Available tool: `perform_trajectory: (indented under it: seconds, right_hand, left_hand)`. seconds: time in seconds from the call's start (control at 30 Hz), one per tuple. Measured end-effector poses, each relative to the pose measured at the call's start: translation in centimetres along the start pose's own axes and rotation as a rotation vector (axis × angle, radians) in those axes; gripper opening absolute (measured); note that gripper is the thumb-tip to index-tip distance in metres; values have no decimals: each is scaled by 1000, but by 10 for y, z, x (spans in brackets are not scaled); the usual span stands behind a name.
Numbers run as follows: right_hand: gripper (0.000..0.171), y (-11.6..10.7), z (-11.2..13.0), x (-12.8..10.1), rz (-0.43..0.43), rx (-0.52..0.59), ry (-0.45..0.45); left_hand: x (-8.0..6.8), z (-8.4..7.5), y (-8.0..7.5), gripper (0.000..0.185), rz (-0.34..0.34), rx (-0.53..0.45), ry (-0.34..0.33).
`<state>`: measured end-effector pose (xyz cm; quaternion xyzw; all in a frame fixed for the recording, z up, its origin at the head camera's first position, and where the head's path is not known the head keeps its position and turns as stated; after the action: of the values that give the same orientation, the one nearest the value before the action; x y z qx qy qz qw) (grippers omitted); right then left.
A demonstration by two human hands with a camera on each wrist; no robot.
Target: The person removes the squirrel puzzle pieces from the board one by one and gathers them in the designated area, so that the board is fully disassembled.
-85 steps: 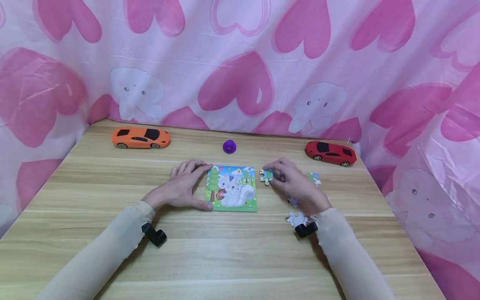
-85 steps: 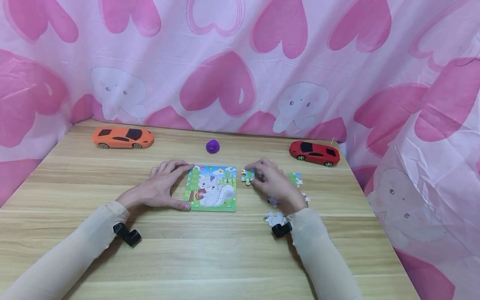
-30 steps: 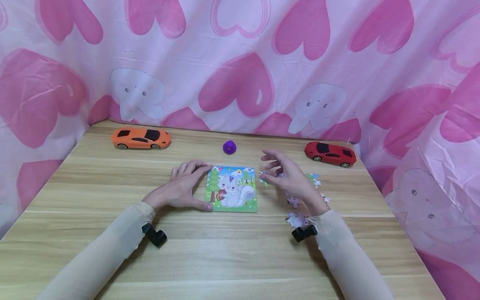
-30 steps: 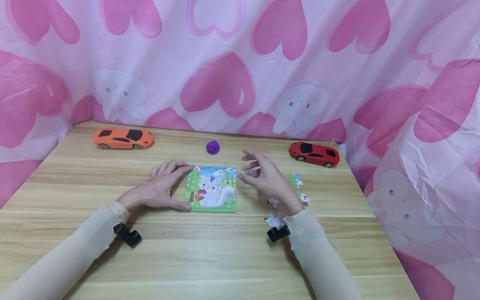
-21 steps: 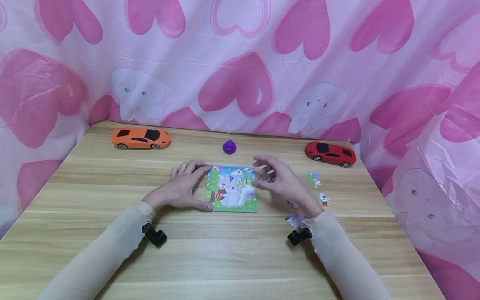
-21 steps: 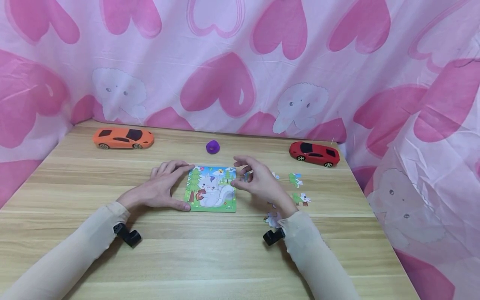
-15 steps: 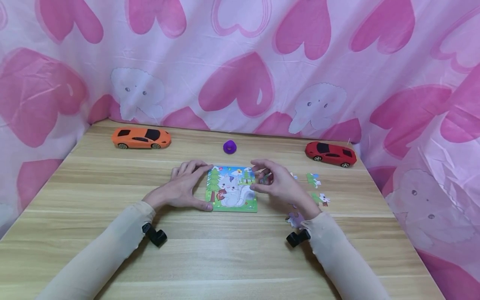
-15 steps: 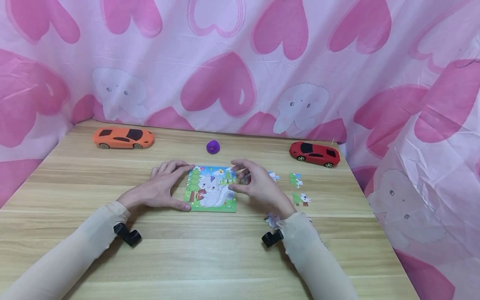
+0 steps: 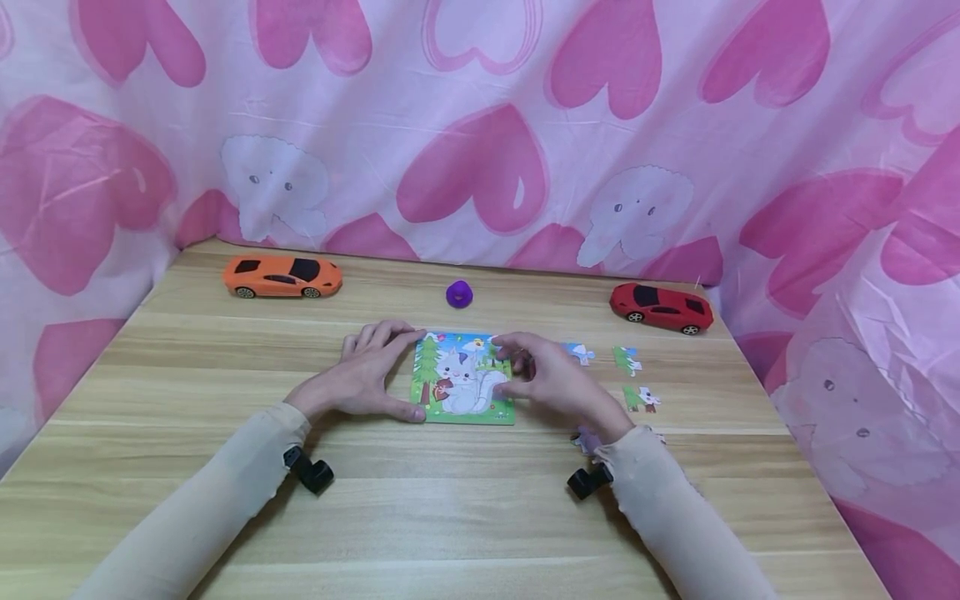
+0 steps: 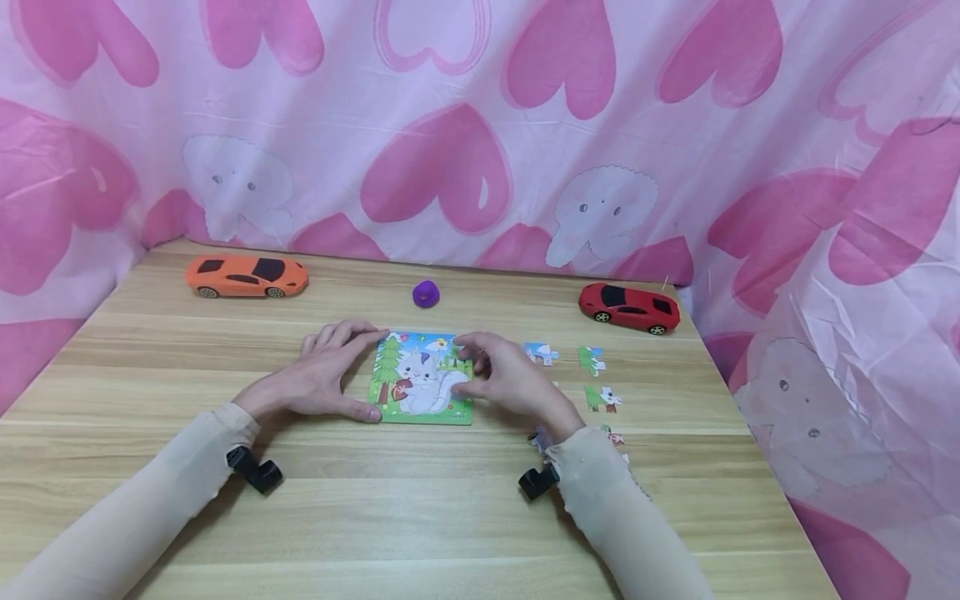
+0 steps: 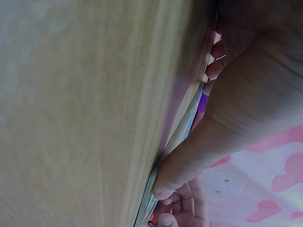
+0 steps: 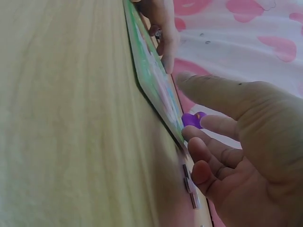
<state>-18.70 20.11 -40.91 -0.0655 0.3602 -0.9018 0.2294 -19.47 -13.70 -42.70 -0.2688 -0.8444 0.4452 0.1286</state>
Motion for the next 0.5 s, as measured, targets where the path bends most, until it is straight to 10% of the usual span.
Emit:
perform_trajectory:
  seconds: [0.5]
  right_hand:
    - [65,5,1,-2,39,-138,-40]
  left_hand:
    - [-1,0,-1,133,2,1,1]
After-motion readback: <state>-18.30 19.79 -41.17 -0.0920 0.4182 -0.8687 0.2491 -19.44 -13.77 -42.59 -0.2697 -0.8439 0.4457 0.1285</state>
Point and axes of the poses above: each hand's wrist, its own x-axis towards the middle knuckle, its own y-axis out of the palm, z = x × y, the point moved 1 cm from there along x, towards the middle knuckle, and after that the axes turned 2 degrees about -x, right-handed, at the moved point
